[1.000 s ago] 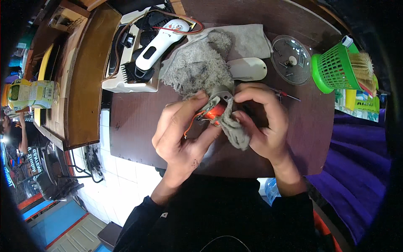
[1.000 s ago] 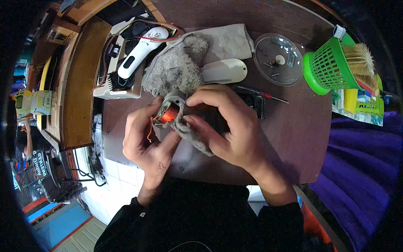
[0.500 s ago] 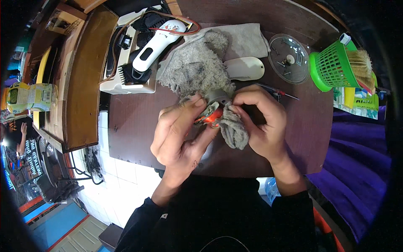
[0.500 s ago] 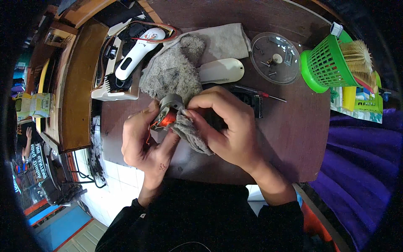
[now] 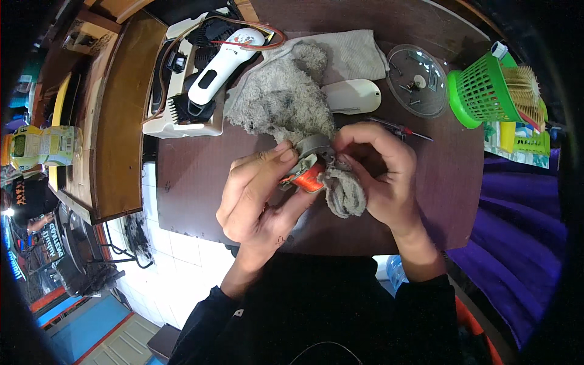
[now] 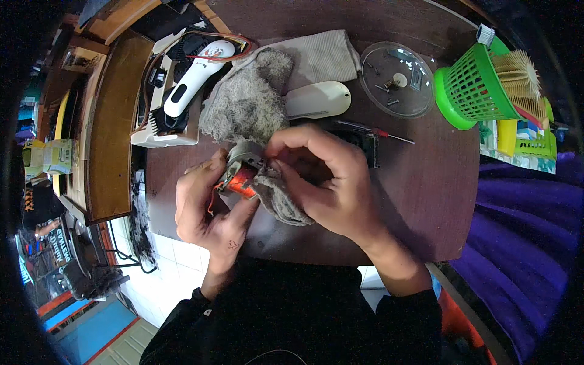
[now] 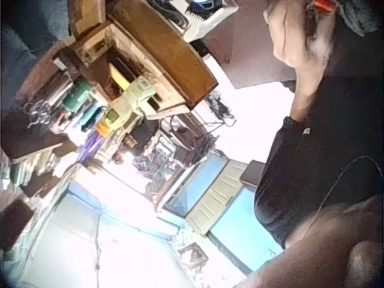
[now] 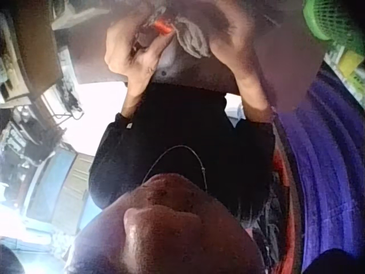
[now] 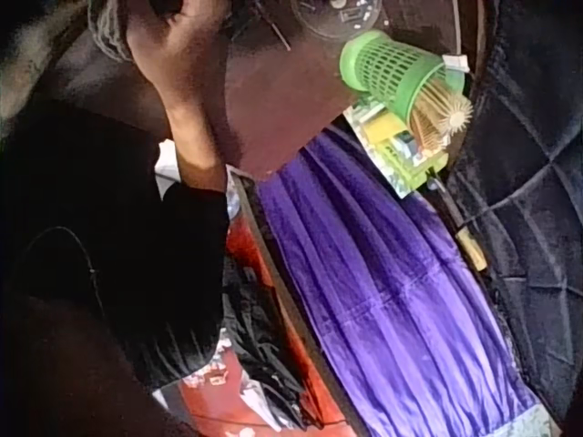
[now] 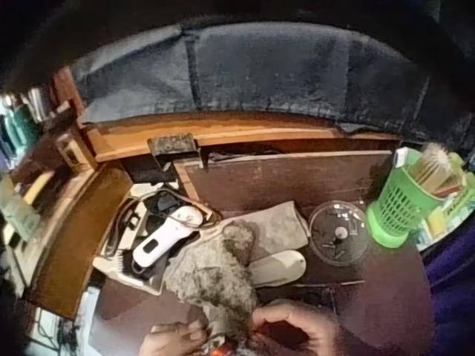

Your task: The person disassembles a hair clipper, removes the motor, and cleans it with a rag. They then reassemble the clipper, using a screwdriver to secure the motor and casing. The task involves handling the clipper, motor, screwdriver, and cleaning cloth.

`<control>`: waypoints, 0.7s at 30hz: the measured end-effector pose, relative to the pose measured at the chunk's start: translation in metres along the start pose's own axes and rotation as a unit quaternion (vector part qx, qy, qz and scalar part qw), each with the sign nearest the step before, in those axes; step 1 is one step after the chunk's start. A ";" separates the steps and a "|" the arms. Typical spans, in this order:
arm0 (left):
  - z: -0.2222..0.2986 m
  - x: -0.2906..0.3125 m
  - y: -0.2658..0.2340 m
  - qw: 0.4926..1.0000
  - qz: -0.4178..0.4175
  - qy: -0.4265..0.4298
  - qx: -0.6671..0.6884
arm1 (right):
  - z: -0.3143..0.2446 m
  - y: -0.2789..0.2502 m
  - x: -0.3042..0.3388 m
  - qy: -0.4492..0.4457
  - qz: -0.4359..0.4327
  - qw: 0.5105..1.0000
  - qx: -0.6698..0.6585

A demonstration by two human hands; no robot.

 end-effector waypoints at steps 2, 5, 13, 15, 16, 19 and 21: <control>0.002 -0.001 0.001 1.000 0.010 -0.008 0.000 | -0.001 -0.005 -0.004 -0.087 -0.013 0.987 0.138; 0.005 -0.003 0.001 1.000 0.021 -0.020 -0.006 | 0.000 -0.007 -0.005 -0.153 -0.020 0.966 0.209; 0.002 -0.005 -0.008 0.997 -0.004 0.042 -0.067 | -0.004 -0.005 -0.004 -0.155 -0.044 0.955 0.250; 0.001 -0.005 -0.010 0.995 -0.007 0.059 -0.083 | -0.004 -0.003 -0.003 -0.167 -0.040 0.947 0.270; 0.001 -0.004 -0.009 0.997 0.001 0.042 -0.067 | -0.004 -0.003 -0.002 -0.173 -0.038 0.943 0.280; 0.002 0.000 -0.004 1.000 0.021 -0.005 -0.023 | -0.006 0.012 0.002 -0.099 0.041 0.980 0.170; 0.002 0.001 -0.002 0.999 0.030 -0.030 0.002 | -0.003 0.006 -0.001 -0.188 0.028 0.951 0.246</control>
Point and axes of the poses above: each hand's wrist, its own x-axis away from the middle knuckle, its own y-axis out of the palm, z = x × y, the point moved 1 cm from there along -x, towards the middle knuckle, and after that the axes turned 8 degrees about -z, right-handed, at the moved point
